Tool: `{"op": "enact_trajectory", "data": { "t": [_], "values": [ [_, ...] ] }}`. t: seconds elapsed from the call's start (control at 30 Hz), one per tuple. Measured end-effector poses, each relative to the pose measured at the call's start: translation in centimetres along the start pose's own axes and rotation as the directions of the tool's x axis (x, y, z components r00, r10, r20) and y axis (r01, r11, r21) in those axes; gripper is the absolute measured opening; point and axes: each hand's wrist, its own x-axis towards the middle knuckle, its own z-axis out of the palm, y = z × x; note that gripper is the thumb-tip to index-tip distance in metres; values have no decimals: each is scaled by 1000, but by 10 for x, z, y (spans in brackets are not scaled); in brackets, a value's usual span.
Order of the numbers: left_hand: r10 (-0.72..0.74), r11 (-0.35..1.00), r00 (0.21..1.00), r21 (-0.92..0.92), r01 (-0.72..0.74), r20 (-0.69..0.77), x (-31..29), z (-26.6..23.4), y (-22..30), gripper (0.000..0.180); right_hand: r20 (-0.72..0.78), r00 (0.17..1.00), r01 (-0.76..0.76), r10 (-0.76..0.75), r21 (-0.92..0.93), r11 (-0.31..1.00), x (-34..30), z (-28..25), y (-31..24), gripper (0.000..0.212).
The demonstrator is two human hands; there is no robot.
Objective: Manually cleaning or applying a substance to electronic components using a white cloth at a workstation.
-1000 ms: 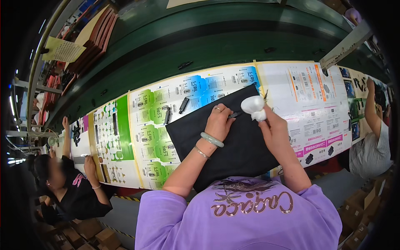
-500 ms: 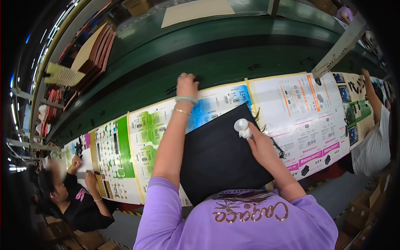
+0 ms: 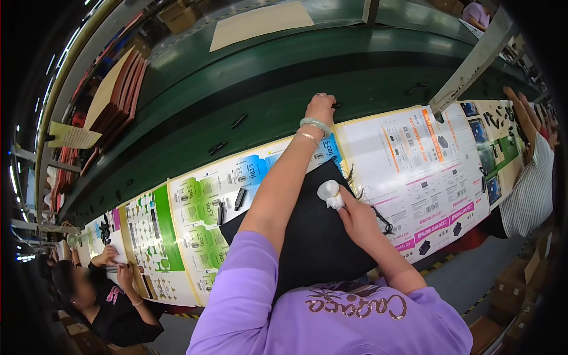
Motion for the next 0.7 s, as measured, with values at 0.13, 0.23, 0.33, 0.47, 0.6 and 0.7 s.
{"op": "enact_trajectory", "data": {
  "t": [0.13, 0.23, 0.33, 0.47, 0.6, 0.7],
  "values": [
    [3, 974, 990, -224, -34, -139, -82, -39, 17, 22, -115, 991, -54, 68, 121, 991, -9, -11, 10, 54],
    [-133, 964, 991, -231, 131, 6, -180, -81, 42, 27, -97, 987, -112, 130, 175, 978, -9, -25, -1, 54],
    [-189, 949, 980, -266, 167, -60, -231, -85, 48, 36, -88, 995, -28, 39, 126, 992, -3, -15, -2, 54],
    [-262, 936, 963, -261, 236, -69, -240, -82, 52, 45, -84, 996, 44, -35, 105, 994, -3, -13, -22, 52],
    [-280, 922, 956, -300, 244, -82, -241, -80, 51, 45, -240, 953, 204, -182, 68, 977, 1, -7, -30, 52],
    [-262, 925, 960, -312, 219, -103, -240, -80, 51, 44, -3, 998, 62, -63, -145, 987, 11, 8, -19, 54]
  ]
}}
